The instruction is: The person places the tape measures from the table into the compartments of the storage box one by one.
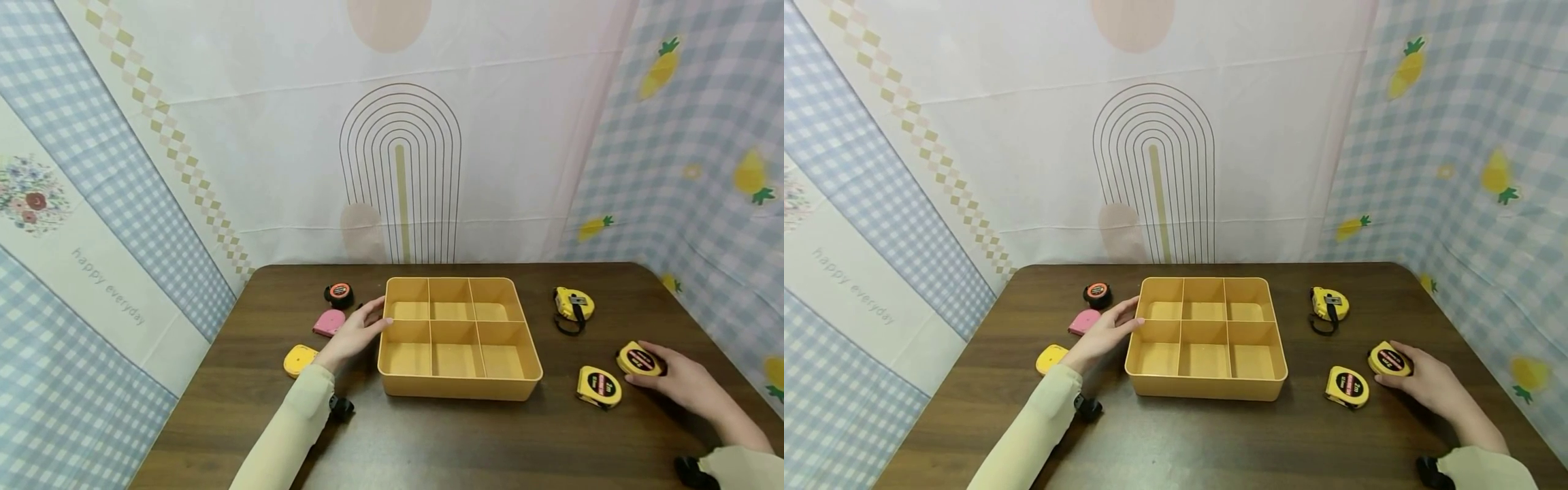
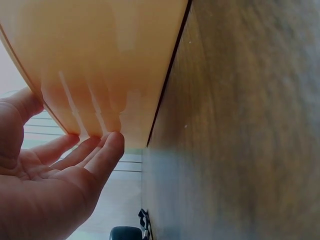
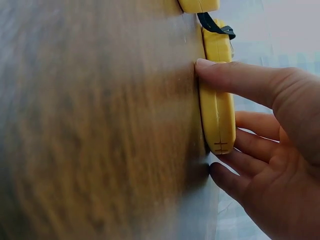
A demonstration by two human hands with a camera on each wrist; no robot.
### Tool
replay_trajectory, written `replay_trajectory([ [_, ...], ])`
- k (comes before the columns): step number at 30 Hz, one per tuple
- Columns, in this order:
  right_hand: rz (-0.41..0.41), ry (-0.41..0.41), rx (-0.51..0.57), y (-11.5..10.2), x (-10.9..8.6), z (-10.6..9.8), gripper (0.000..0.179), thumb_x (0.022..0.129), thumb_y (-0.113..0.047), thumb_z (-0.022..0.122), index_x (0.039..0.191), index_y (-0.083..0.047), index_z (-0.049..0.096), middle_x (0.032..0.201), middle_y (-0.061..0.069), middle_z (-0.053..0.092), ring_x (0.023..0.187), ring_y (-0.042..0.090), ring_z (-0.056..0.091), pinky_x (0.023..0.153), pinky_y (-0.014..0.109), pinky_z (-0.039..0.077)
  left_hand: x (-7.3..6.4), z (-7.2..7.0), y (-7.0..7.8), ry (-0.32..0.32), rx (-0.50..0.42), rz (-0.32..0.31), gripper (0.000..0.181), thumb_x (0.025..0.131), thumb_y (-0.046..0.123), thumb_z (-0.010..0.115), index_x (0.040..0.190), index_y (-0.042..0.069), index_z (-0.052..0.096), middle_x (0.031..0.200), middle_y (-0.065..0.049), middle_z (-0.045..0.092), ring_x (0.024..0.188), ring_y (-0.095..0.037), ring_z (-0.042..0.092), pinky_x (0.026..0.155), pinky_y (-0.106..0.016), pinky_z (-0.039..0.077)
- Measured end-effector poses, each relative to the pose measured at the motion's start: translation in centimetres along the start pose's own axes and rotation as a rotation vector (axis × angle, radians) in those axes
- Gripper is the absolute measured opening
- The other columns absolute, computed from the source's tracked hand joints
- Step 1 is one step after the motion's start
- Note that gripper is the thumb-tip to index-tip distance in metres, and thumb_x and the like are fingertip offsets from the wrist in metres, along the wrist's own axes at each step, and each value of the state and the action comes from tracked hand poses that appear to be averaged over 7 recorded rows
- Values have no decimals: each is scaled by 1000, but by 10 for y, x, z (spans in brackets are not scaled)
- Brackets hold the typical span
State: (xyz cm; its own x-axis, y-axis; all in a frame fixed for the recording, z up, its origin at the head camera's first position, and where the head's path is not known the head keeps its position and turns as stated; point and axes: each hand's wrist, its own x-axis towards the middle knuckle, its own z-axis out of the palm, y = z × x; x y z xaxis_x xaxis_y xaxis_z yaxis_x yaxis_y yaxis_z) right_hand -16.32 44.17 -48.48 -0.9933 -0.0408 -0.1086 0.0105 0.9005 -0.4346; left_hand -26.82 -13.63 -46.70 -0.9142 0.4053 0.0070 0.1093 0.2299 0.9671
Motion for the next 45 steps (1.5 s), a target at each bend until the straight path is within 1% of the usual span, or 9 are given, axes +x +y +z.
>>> replay_trajectory([
  [3,4,-2,-1,-1,0,-1,92,91,-49,72,142,20,36,136,51,36,117,69,39,86,72,41,0,0,1,-9,-16,-12,67,102,14,61,157,-1,27,156,-28,35,143,-40,38,113,-55,35],
  [10,14,-11,0,-3,-1,-1,93,92,-49,71,143,19,35,137,51,34,119,69,37,88,73,39,-15,3,31,-24,-24,-10,64,102,9,60,155,-6,28,155,-32,34,143,-43,35,112,-54,36],
  [12,15,-10,1,-3,-1,-1,93,92,-49,71,144,19,35,138,51,34,119,69,36,88,73,39,-16,3,32,-24,-24,-9,65,102,11,60,156,-6,27,155,-32,34,143,-43,35,113,-54,36],
  [15,18,-9,1,-3,0,-1,94,91,-50,71,144,19,35,138,51,33,119,69,36,88,73,39,-15,2,31,-30,-27,-16,67,101,11,61,156,-6,26,155,-31,33,143,-43,35,113,-54,35],
  [22,18,-3,2,-1,1,-2,96,91,-53,70,144,18,35,137,51,34,118,69,36,88,74,39,-1,1,5,-20,-17,-23,68,102,12,61,157,-4,25,157,-29,31,143,-42,35,113,-56,35],
  [24,20,4,3,-1,2,-3,96,90,-53,71,144,18,36,137,51,34,119,69,36,88,73,39,0,1,2,-13,-18,-19,68,102,13,62,157,-2,26,157,-28,32,144,-41,35,113,-56,35],
  [29,18,19,6,-2,4,-7,97,90,-53,71,145,18,35,137,51,34,119,69,37,88,73,39,0,1,-1,-4,-12,-14,68,101,19,63,157,1,29,156,-25,36,143,-38,38,112,-54,37],
  [38,10,50,-14,-3,6,-17,95,91,-51,71,145,17,34,136,51,34,117,68,38,87,73,40,-1,-1,0,-6,-3,-10,71,101,25,65,157,1,29,155,-25,38,142,-38,39,112,-52,38],
  [45,16,83,-17,-7,11,-28,98,90,-53,72,145,18,33,133,50,39,111,63,47,79,64,45,-2,0,0,-3,-3,-19,70,101,24,64,158,3,29,156,-24,38,142,-37,40,112,-52,38],
])
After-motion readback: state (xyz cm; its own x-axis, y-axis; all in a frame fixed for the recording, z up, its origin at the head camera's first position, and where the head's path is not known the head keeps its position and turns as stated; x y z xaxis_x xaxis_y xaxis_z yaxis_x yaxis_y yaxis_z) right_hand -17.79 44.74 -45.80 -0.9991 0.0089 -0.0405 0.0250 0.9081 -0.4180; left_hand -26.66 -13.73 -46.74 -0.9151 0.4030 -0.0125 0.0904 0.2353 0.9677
